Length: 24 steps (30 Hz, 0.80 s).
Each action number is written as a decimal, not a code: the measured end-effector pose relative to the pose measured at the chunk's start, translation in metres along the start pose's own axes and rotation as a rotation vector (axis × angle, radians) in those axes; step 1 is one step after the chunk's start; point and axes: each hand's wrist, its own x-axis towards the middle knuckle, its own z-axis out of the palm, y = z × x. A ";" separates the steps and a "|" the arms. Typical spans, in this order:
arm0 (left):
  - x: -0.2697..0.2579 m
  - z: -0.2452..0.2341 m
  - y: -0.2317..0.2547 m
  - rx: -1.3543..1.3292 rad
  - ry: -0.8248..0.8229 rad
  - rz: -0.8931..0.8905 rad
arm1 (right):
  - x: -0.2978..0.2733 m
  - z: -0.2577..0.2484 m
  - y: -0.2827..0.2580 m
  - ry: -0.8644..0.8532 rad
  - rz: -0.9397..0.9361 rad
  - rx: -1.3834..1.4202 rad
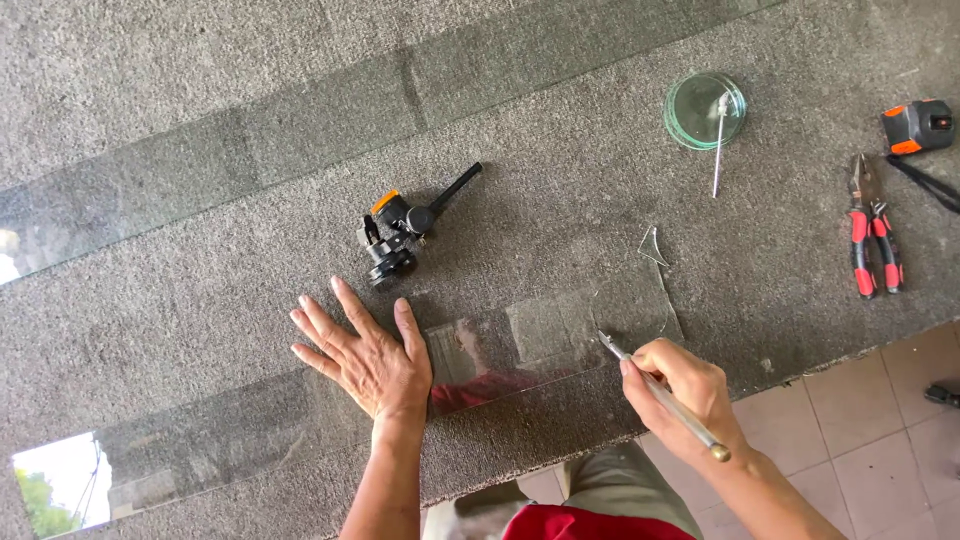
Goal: Cutting a circular piece of glass from a sheet using specialized glass-cutting tools.
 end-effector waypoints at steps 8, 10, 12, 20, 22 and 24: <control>0.000 -0.004 0.002 -0.024 0.010 0.003 | -0.001 -0.002 -0.006 -0.033 -0.010 -0.009; -0.001 -0.006 0.001 -0.033 0.009 0.007 | -0.010 -0.003 -0.006 -0.055 0.048 -0.039; -0.001 -0.005 0.002 -0.056 0.017 -0.002 | -0.022 -0.005 -0.004 -0.044 -0.006 0.023; -0.004 -0.003 0.001 -0.093 0.064 0.030 | -0.038 -0.025 0.025 -0.071 0.059 0.057; -0.004 -0.012 -0.004 -0.109 0.110 0.058 | -0.030 -0.024 0.051 -0.020 -0.019 0.159; -0.012 -0.024 0.001 -0.257 0.230 0.129 | -0.022 -0.028 0.081 0.107 0.626 0.547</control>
